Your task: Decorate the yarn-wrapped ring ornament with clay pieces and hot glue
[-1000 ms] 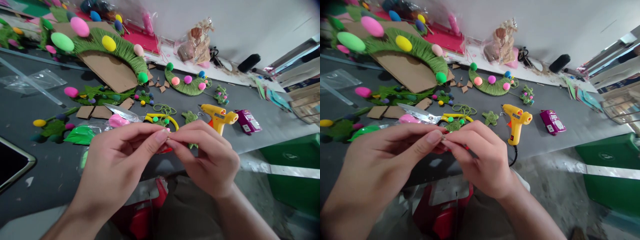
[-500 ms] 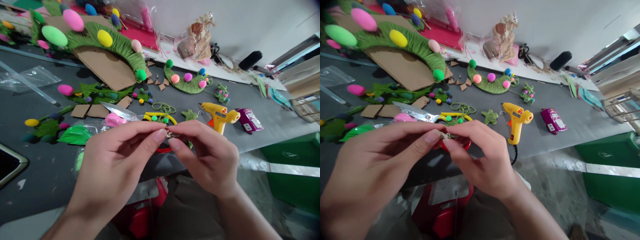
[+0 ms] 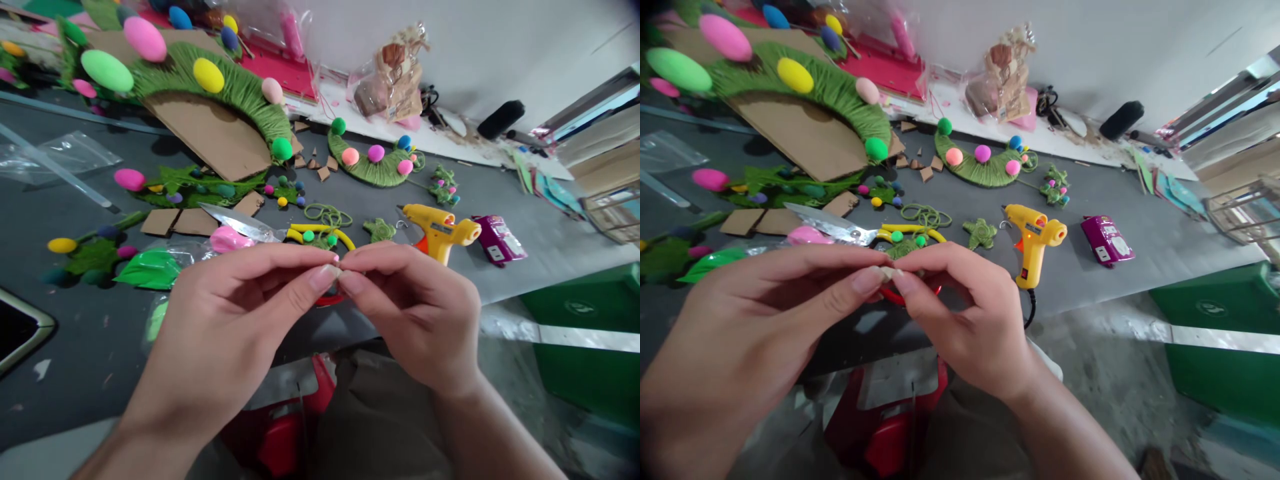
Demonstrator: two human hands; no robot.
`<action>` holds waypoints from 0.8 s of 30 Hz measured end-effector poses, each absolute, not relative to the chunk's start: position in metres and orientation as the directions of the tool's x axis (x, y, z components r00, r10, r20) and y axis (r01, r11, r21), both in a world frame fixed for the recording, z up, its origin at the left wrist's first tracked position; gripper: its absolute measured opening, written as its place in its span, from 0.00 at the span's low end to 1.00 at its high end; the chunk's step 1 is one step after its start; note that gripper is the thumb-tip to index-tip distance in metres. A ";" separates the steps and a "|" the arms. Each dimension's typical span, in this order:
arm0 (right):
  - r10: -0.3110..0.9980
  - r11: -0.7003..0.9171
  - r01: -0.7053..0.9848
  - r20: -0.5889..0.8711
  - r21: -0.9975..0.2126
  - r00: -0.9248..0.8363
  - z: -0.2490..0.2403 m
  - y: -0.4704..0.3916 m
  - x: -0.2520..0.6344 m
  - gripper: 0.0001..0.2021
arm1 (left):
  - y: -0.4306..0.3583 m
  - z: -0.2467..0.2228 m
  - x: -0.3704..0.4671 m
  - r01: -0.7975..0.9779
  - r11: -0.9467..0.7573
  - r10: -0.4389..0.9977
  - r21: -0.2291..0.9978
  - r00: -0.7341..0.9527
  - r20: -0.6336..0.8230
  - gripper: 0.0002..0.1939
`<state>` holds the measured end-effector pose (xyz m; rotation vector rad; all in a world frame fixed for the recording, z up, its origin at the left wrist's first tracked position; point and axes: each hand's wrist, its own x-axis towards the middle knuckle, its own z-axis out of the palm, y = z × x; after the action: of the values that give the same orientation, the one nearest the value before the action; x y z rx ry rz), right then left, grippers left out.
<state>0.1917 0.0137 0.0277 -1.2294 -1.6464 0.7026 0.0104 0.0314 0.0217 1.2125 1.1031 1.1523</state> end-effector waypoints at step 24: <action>0.938 0.332 0.455 0.341 -0.826 -0.064 0.023 0.017 0.193 0.09 | 0.030 0.020 0.010 -0.071 0.017 0.993 0.997 0.119 -0.009 0.06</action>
<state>0.1935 0.0167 0.0234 -1.2669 -1.6762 0.6580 0.0102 0.0303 0.0204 1.2005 1.0757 1.1459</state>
